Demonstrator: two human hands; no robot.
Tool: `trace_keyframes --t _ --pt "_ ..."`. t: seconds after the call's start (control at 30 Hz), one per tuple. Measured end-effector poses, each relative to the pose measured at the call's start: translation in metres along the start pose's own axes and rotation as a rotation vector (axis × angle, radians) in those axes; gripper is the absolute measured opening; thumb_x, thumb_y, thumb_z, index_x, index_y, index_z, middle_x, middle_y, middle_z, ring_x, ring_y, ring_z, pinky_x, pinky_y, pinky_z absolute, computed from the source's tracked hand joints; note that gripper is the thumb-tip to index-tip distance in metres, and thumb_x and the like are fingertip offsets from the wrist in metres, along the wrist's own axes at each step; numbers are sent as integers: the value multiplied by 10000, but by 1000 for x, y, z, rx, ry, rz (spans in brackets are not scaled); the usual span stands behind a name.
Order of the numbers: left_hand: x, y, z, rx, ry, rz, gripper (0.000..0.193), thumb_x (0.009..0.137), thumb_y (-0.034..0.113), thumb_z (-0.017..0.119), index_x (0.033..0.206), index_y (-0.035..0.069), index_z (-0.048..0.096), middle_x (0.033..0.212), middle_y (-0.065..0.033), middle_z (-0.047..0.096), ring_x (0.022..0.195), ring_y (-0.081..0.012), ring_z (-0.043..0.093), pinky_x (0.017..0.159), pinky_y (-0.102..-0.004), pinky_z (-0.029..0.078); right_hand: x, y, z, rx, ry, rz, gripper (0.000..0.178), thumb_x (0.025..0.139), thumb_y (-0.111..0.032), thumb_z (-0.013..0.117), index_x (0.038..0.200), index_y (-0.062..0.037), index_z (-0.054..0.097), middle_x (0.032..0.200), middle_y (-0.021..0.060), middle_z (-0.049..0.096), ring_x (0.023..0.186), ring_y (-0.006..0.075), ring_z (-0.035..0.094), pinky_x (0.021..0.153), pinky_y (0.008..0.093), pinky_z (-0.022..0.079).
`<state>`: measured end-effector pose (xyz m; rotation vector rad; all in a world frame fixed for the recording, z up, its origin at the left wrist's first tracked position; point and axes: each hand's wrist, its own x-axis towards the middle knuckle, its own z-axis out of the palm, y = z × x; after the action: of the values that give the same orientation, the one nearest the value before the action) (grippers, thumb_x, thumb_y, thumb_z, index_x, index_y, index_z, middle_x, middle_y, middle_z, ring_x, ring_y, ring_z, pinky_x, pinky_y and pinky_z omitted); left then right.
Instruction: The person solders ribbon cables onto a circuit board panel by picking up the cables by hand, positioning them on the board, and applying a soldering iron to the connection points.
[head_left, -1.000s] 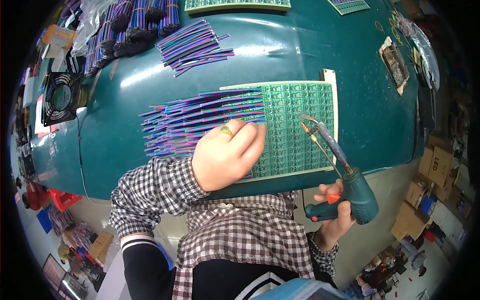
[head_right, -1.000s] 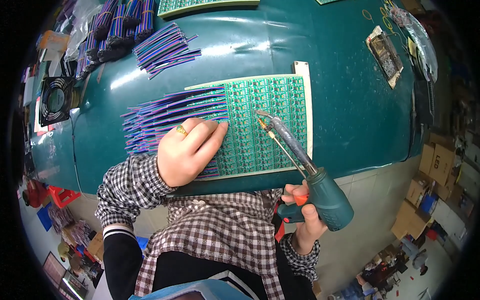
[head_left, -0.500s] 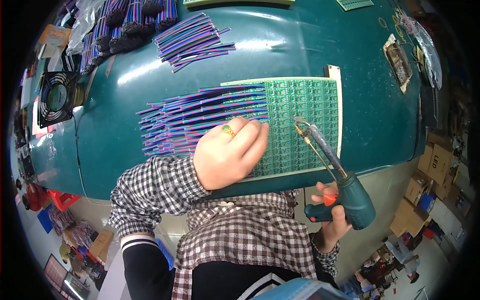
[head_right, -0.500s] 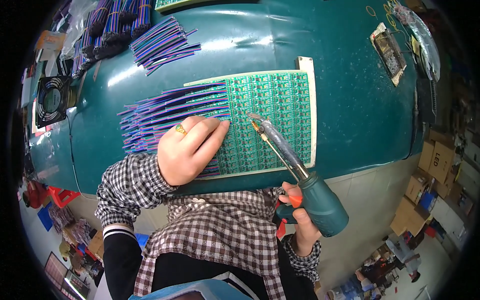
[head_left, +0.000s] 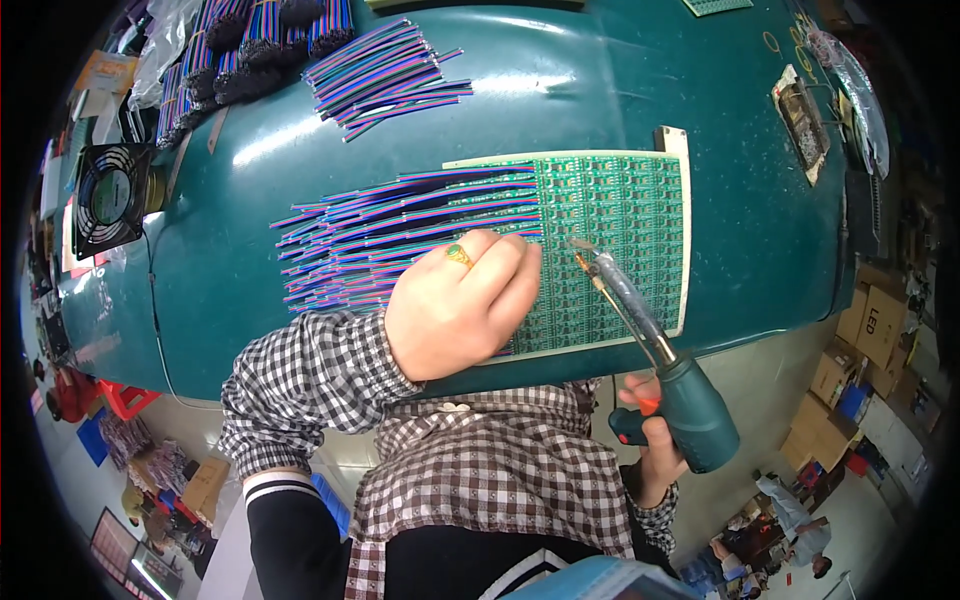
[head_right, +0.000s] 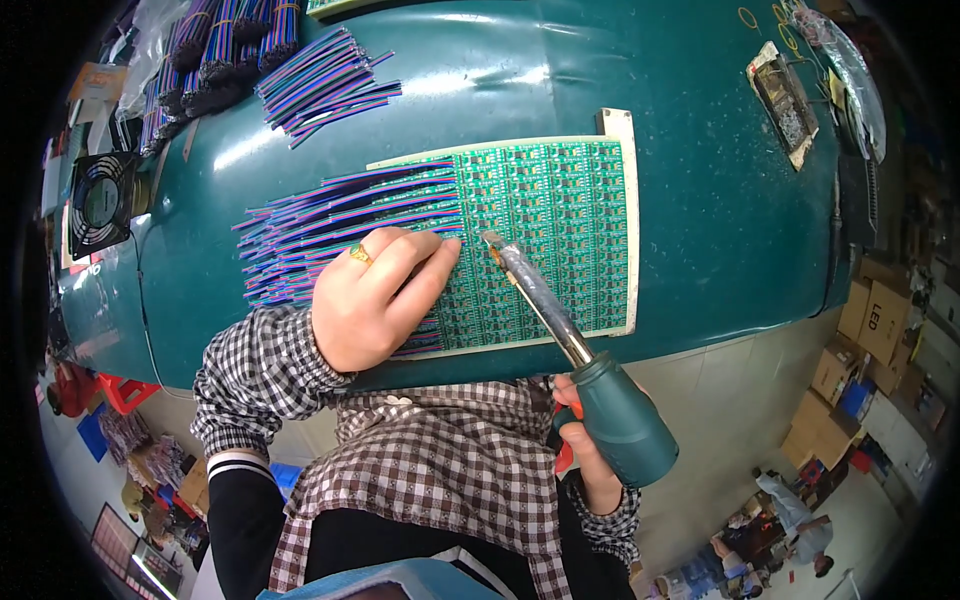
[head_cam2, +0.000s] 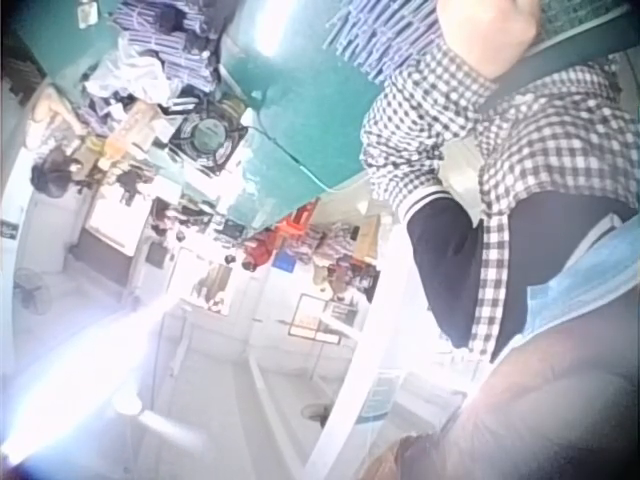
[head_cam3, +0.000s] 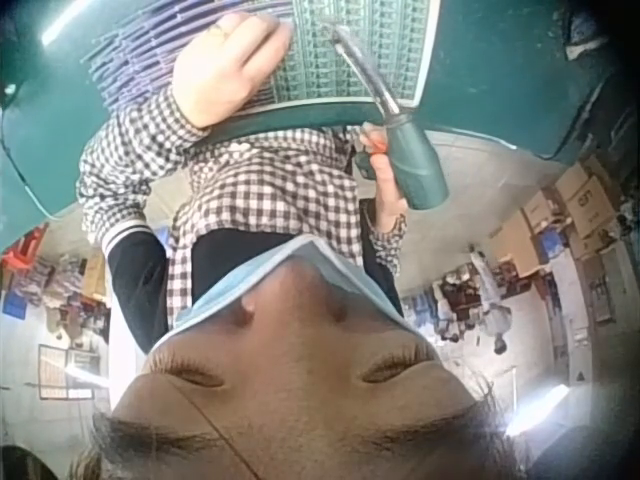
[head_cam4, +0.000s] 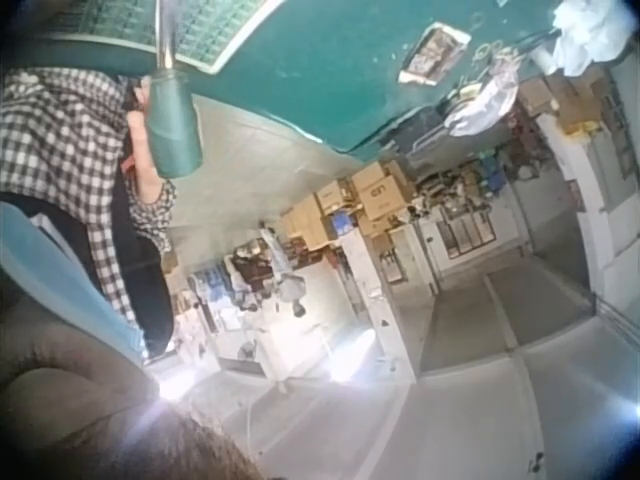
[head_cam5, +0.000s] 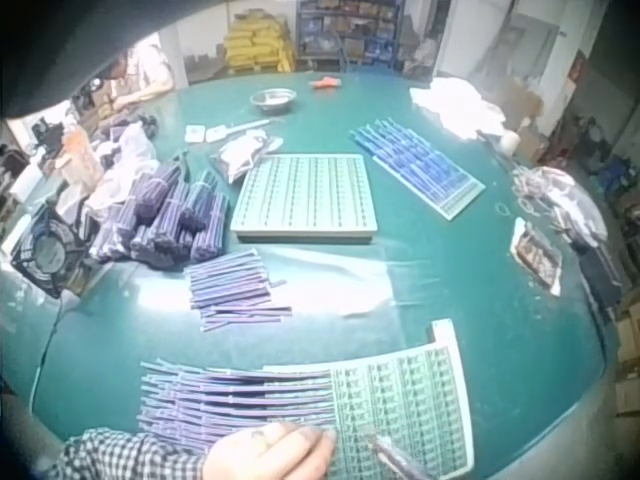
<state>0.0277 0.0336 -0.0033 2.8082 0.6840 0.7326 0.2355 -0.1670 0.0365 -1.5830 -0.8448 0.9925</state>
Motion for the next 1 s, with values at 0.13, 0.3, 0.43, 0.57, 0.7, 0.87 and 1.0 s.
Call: trace_keyframes --t 0.13,0.3,0.43,0.57,0.7,0.87,1.0 --pt "0 0 1 6 14 -2 390 742 161 624 1080 -28 667 1012 -97 607 847 -193 607 631 -282 530 -3 4 -2 65 61 57 537 793 -166 895 1173 99 623 1070 190 734 986 282 731 894 396 600" --pt "0 0 0 -13 2 -19 378 743 156 628 1074 -20 667 1009 -89 603 844 -190 604 623 -285 525 -2 8 -5 -43 22 29 529 742 -127 925 1130 84 633 1013 172 742 940 239 738 853 366 608" --pt "0 0 -2 -44 0 -28 363 744 151 633 1065 -16 665 997 -81 593 839 -188 599 616 -283 520 -2 7 -8 -116 -14 70 528 714 -83 931 1124 77 639 981 162 747 915 222 741 801 326 607" --pt "3 5 -9 -101 -66 -84 415 721 73 649 1107 -71 691 1022 -129 625 850 -240 646 709 -332 563 -2 11 -7 -163 -20 10 537 711 -96 938 1124 74 641 951 150 752 874 204 741 791 304 598" --pt "3 5 -9 -109 -71 -87 414 718 70 650 1104 -72 690 1020 -128 622 844 -239 643 705 -329 561 0 9 -4 -120 -7 47 536 721 -123 939 1122 73 643 946 142 755 872 198 740 799 306 594" --pt "3 5 -9 -126 -67 -95 418 711 67 650 1103 -73 690 1020 -128 619 842 -240 640 702 -328 559 1 8 -4 -130 -16 45 523 742 -163 934 1115 73 653 951 140 755 873 198 741 805 308 591" --pt "3 4 -9 -117 -74 -87 419 708 66 650 1102 -75 689 1021 -130 619 845 -241 640 705 -327 559 3 9 -4 -181 -42 -15 512 743 -156 931 1109 72 657 952 140 754 875 198 741 799 307 589"
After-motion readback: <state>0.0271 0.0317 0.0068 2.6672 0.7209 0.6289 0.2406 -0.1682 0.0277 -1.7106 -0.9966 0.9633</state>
